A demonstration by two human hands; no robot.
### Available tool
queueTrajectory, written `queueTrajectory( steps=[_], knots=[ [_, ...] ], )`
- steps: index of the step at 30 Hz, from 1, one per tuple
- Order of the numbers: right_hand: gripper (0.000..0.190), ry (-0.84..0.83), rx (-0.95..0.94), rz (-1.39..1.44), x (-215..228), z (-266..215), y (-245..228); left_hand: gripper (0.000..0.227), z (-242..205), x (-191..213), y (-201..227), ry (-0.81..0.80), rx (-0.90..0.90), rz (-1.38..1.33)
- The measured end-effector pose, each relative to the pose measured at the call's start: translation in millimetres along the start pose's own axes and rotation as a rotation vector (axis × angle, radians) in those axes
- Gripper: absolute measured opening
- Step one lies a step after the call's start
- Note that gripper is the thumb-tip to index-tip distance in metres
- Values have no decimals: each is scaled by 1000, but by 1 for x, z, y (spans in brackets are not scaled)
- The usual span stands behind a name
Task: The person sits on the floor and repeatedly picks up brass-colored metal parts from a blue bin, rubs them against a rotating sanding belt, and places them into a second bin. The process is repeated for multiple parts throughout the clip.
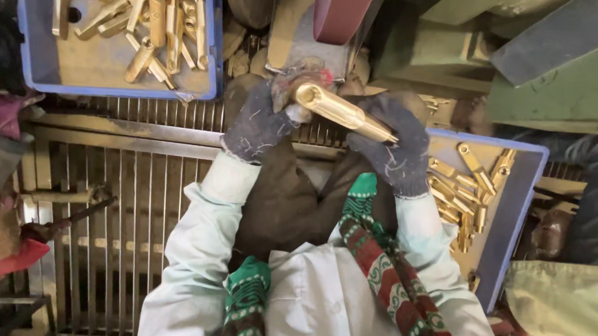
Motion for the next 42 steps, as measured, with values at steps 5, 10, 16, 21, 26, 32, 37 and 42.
queueTrajectory(
  steps=[5, 10, 16, 21, 26, 32, 37, 42],
  knots=[
    [65, -160, 10, 24, -28, 5, 0, 71, 6, -23, -6, -30, 104, -49],
    [52, -19, 114, -121, 1, 10, -2, 74, 7, -9, -26, -15, 189, -120],
    [43, 154, -27, 226, 22, 18, 38, 61, 20, 6, -85, -27, 181, -178],
    [41, 260, -348, 635, -9, 33, 101, 35, 54, 32, -159, 298, -34, 1007],
    [34, 282, -517, 698, -43, 38, 127, 34, 63, 50, -229, 507, 308, 523],
    [37, 307, -549, 712, -37, 29, 125, 50, 53, 38, -195, 570, 707, 114],
    [48, -112, 17, 119, -17, 14, 57, 53, 34, 11, -79, 199, 163, -71],
    [80, -437, 28, 37, -81, -5, 63, 48, 33, -4, -57, 125, -106, 311]
  ],
)
Point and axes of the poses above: each hand's wrist, its own z-axis towards the middle knuckle, its own x-axis out of the back of the hand, y = z × x, the point moved 9 cm from there along z, towards the middle knuckle, and after that the axes turned 10 degrees about x, right-handed, at the moved point
